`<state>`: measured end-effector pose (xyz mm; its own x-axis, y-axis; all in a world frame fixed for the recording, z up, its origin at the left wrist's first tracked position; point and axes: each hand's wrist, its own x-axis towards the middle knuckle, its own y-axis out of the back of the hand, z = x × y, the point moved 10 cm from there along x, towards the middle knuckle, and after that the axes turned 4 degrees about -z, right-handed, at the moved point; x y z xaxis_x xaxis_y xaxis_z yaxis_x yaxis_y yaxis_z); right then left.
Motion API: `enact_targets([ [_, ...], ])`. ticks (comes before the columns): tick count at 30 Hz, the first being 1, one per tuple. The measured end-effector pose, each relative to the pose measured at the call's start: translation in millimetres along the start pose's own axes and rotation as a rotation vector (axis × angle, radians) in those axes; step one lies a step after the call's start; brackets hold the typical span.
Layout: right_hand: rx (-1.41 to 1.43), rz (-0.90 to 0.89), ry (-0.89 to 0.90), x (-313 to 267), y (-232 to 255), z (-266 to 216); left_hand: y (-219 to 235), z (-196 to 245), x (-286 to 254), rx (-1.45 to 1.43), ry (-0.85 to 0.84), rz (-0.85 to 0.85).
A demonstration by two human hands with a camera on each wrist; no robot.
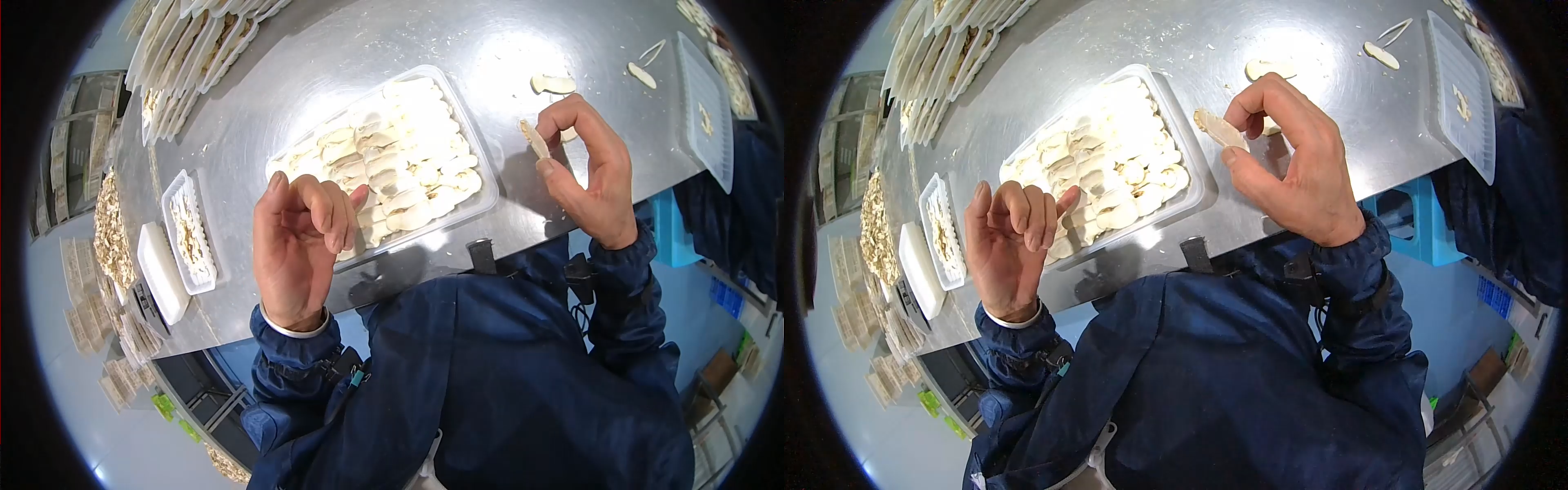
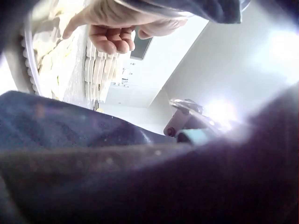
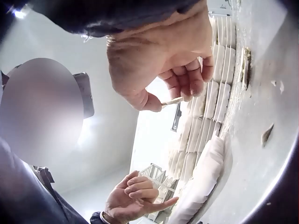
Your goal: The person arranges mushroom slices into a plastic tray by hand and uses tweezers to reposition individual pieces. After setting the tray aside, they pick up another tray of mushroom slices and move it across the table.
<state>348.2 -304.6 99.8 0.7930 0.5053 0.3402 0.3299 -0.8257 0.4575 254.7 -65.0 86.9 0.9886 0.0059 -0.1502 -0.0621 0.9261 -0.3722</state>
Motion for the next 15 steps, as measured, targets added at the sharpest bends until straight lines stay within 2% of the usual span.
enact_targets([
  [15, 0.012, -0.010, -0.020, 0.8, -0.2, 2.3, 0.7, -4.1, 2.6, -0.052, 0.006, -0.005],
])
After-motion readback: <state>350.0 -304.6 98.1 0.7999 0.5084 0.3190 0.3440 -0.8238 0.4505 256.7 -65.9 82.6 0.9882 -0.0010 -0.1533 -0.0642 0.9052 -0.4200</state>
